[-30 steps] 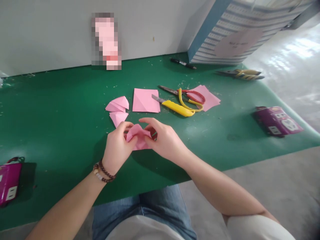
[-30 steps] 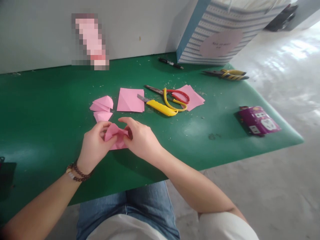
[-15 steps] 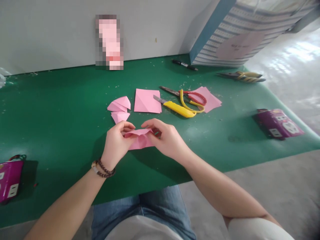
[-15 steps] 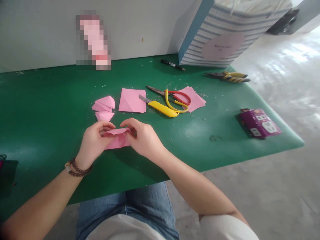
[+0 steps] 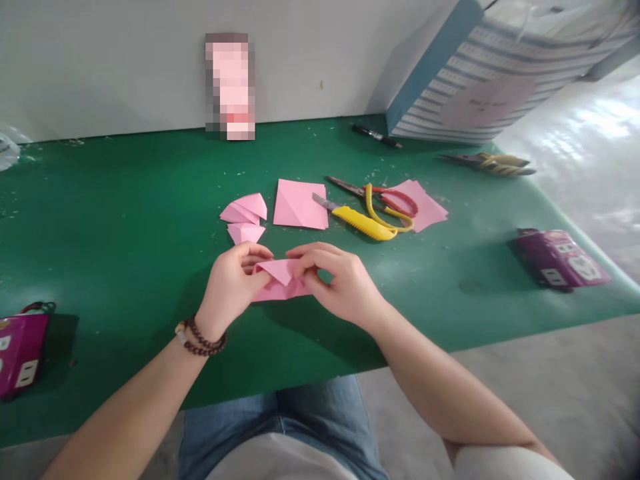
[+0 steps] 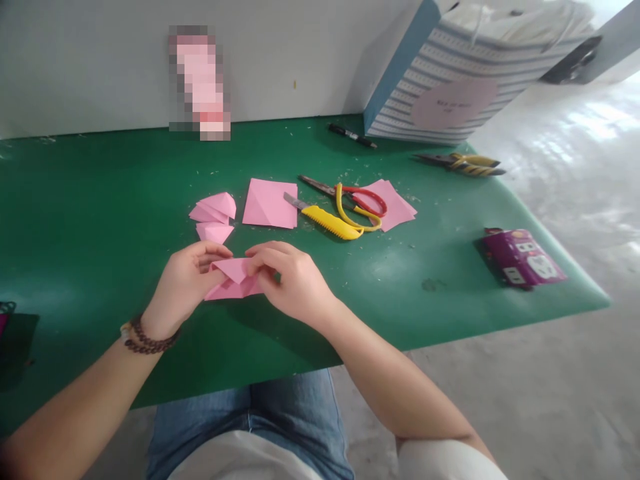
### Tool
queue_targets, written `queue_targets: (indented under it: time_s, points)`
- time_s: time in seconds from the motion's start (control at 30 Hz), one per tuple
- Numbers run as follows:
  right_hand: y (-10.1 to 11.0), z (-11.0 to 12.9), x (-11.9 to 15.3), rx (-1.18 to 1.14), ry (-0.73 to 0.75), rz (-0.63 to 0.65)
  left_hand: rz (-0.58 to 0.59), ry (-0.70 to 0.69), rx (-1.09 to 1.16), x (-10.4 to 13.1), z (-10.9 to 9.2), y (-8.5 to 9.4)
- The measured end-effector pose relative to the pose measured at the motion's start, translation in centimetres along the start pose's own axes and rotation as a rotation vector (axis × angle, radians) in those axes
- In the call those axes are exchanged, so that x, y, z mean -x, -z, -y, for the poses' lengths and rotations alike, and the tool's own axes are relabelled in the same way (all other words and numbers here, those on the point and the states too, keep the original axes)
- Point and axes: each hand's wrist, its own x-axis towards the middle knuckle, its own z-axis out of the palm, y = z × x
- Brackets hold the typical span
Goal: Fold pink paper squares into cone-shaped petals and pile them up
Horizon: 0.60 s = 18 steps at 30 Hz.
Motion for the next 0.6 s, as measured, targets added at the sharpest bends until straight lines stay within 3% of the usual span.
queue_targets:
  time_s: [0.2, 0.4, 0.5, 0.6]
  points:
    - [-0.1, 0.9, -0.4, -0.090, -0.192, -0.007, -0.040, -0.187, -0.238, 0.8, -0.1, -0.3]
    - [0.5, 0.6, -0.5, -0.245, -0.298, 0.030, -0.010, -0.208, -0.385, 1.0, -0.4, -0.7]
    - [0.5, 0.5, -0.6, -0.174, -0.313, 0.040, 0.001, -0.217, -0.401, 1.1, -0.5, -0.7]
    - [0.2, 0.2, -0.6, 0.002, -0.233, 0.066, 0.016, -0.225, -0.369, 1.2, -0.4, -0.8]
